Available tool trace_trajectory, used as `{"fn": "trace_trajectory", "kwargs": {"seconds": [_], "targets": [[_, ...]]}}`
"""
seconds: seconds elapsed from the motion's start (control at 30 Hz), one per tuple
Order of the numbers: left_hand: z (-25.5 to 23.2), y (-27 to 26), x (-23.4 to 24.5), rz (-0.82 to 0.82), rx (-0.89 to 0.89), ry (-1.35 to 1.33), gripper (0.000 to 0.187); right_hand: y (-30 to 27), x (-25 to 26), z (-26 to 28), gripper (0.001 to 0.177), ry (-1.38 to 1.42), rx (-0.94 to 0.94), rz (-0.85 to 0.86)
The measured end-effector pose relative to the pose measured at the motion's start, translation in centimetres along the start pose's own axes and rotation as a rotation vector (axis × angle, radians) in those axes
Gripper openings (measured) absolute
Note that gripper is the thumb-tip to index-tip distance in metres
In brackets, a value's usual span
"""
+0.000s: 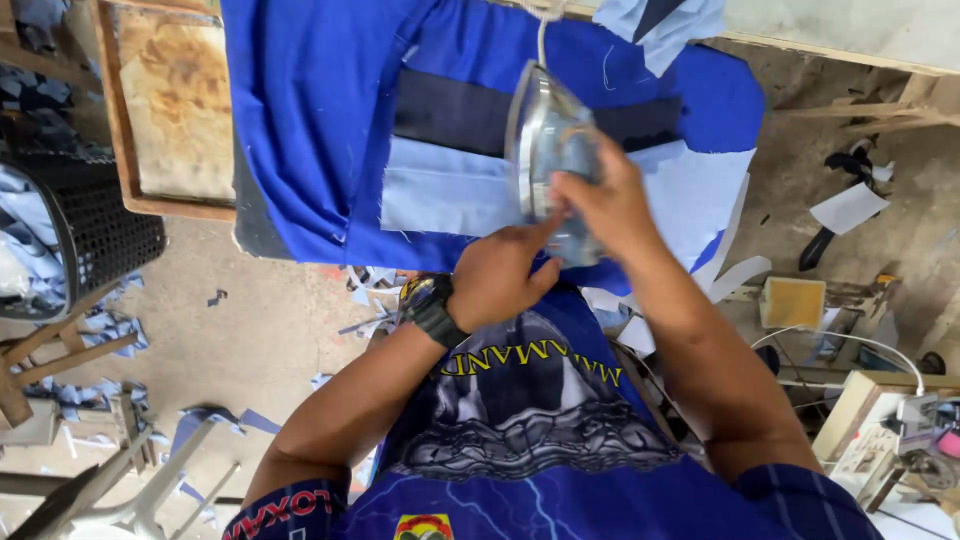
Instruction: The person aligns a dark fabric strip on a blue cloth, trims the edge with scissors, then repeatedly sprays the area with a spray bottle and irons it with an electric iron. The person smooths the fabric by hand between ironing passes.
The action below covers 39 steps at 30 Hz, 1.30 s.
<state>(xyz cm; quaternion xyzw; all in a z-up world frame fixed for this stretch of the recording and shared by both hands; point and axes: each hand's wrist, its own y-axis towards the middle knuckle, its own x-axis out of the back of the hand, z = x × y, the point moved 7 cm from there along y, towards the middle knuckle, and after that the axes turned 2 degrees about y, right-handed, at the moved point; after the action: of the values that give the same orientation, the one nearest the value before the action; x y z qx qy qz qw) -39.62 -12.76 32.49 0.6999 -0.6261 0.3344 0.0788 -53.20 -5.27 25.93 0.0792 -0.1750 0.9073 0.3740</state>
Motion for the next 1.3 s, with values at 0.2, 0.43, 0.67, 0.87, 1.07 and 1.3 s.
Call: {"fn": "trace_trajectory", "kwargs": {"seconds": [0.2, 0.43, 0.67, 0.87, 1.07, 1.3], "targets": [[9.2, 5.0, -15.7, -0.289, -0.298, 0.562, 0.043, 1.6, 13.9, -2.9, 0.063, -0.24, -0.319, -0.045], [7.8, 11.6, -29.4, 0.224, -0.481, 0.68, 0.082, 3.9, 21.7, -1.1, 0.049, -0.395, -0.242, 0.051], [7.4, 11.1, -32.8, 0.306, -0.502, 0.847, 0.094, 6.4, 22.7, -0.1, 0.067, -0.534, -0.235, 0.2], [7.2, 11.4, -31.7, 0.153, -0.523, 0.683, 0.086, 8.0, 24.0, -3.3, 0.084, -0.662, -0.446, 0.215], [5.9, 19.3, -22.2, -0.332, -0.259, 0.509, 0.052, 9.1, 23.3, -3.9, 0.066, -0.778, -0.524, 0.266], [6.3, 25.9, -20.9, -0.147, 0.008, 0.605, 0.075, 10.4, 23.7, -3.4, 0.091, -0.859, -0.541, 0.311]]}}
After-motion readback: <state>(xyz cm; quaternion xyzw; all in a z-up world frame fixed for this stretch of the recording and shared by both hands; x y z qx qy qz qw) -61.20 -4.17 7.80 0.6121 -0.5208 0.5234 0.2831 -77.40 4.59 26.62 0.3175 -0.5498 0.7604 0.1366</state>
